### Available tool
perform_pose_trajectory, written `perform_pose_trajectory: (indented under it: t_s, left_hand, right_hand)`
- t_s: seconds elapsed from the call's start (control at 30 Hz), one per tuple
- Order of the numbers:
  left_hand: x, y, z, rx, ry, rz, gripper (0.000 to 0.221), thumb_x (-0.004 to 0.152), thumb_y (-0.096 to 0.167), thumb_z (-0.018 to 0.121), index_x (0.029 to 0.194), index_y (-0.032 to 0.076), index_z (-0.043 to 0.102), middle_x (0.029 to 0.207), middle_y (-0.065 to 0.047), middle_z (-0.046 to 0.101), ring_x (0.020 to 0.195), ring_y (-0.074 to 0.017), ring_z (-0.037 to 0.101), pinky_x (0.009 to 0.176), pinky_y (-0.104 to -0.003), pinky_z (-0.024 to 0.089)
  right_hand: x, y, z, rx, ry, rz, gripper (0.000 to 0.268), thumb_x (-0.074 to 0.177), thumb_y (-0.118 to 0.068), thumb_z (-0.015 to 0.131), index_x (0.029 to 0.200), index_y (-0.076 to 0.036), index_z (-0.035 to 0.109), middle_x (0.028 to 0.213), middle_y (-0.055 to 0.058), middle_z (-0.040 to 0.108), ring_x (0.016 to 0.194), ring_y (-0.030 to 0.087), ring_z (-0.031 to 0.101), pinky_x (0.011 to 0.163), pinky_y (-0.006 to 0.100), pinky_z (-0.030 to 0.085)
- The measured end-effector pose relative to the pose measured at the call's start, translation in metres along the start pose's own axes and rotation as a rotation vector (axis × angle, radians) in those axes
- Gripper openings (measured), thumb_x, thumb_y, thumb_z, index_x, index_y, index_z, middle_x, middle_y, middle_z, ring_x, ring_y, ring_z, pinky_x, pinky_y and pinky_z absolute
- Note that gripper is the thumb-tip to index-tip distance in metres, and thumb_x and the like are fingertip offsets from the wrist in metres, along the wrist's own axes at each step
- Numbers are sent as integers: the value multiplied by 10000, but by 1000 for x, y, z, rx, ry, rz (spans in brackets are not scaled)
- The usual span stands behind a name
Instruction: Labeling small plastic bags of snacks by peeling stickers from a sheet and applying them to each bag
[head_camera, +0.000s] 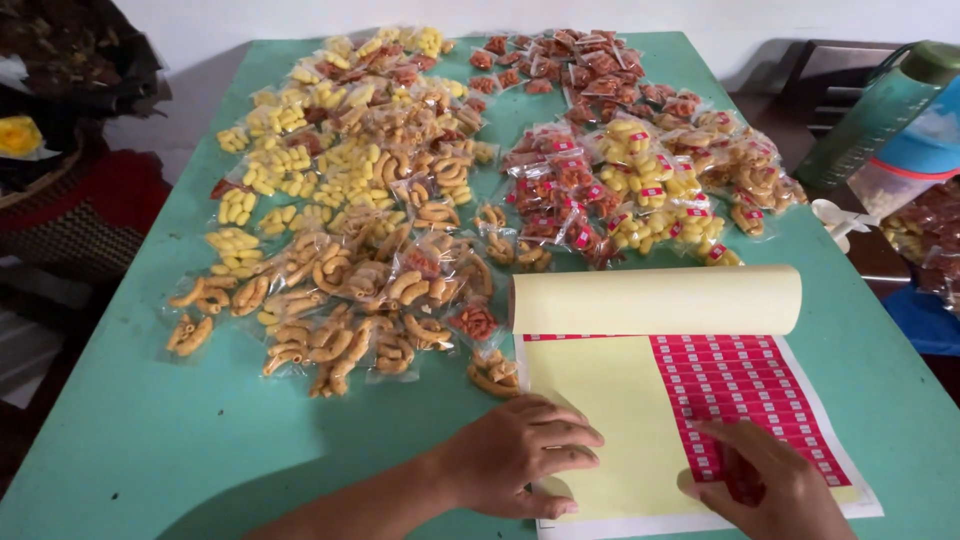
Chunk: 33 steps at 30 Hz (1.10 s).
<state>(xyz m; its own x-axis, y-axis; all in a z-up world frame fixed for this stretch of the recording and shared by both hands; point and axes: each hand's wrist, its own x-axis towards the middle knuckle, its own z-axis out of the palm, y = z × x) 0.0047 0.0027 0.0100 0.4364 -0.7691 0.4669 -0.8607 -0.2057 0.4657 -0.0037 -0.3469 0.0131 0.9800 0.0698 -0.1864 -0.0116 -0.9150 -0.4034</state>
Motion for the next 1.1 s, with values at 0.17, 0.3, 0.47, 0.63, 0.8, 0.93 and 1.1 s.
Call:
perform_pose_trajectory:
  t_s: [0.17, 0.3, 0.47, 0.63, 0.8, 0.93, 1.1]
  left_hand:
    - [1, 0, 0, 7, -4, 2, 520, 1055, 439, 460, 1288, 29, 679, 1390, -148, 648, 1302, -366, 595, 1019, -553, 456]
    - [0, 1, 2, -2, 7, -3, 562, 1075, 465, 395, 1276, 28, 685, 1378, -151, 654, 1286, -370, 602, 1006, -570, 461]
    - [1, 0, 2, 6, -1, -3, 622, 1084, 503, 333, 1271, 22, 682, 1369, -160, 657, 1280, -372, 601, 1016, -570, 450]
    - [1, -1, 3, 25, 12, 3, 537, 1062, 451, 419, 1263, 31, 688, 1365, -152, 664, 1273, -368, 611, 1020, -571, 463]
    - [1, 0, 2, 42, -16, -8, 553, 1061, 462, 410, 1274, 38, 694, 1381, -138, 657, 1287, -348, 598, 1022, -562, 457]
    - [2, 2, 0, 26, -11, -12, 592, 1076, 491, 371, 1270, 31, 689, 1378, -141, 655, 1288, -355, 594, 1034, -558, 448]
    - [2, 2, 2, 33, -2, -11, 567, 1072, 486, 390, 1249, 40, 691, 1362, -137, 666, 1268, -351, 611, 1018, -564, 459]
  right_hand:
    - [-3, 41, 38, 133, 285, -188, 545, 607, -388, 934, 1134, -285, 839, 939, -52, 733, 873, 107, 676, 702, 303, 575]
    - [-6, 49, 41, 151, 336, -267, 507, 672, -295, 883, 1175, -289, 812, 924, -51, 713, 835, 88, 683, 718, 282, 649]
    - [-9, 38, 34, 192, 291, -181, 454, 680, -268, 885, 1131, -270, 843, 890, -48, 728, 850, 87, 700, 684, 276, 644]
    - [-10, 32, 32, 185, 352, -241, 451, 619, -277, 929, 1063, -236, 861, 985, -29, 722, 747, 70, 717, 721, 275, 646]
    - [-14, 8, 13, 264, 242, -74, 377, 634, -224, 930, 1008, -192, 891, 907, 12, 799, 715, 122, 753, 700, 295, 663]
    - [-10, 9, 11, 295, 212, -97, 332, 653, -209, 924, 984, -197, 905, 820, -17, 851, 694, 96, 721, 638, 270, 600]
    - [-9, 4, 5, 254, 213, -184, 350, 654, -210, 924, 1003, -232, 893, 714, -50, 799, 617, 71, 696, 573, 254, 572]
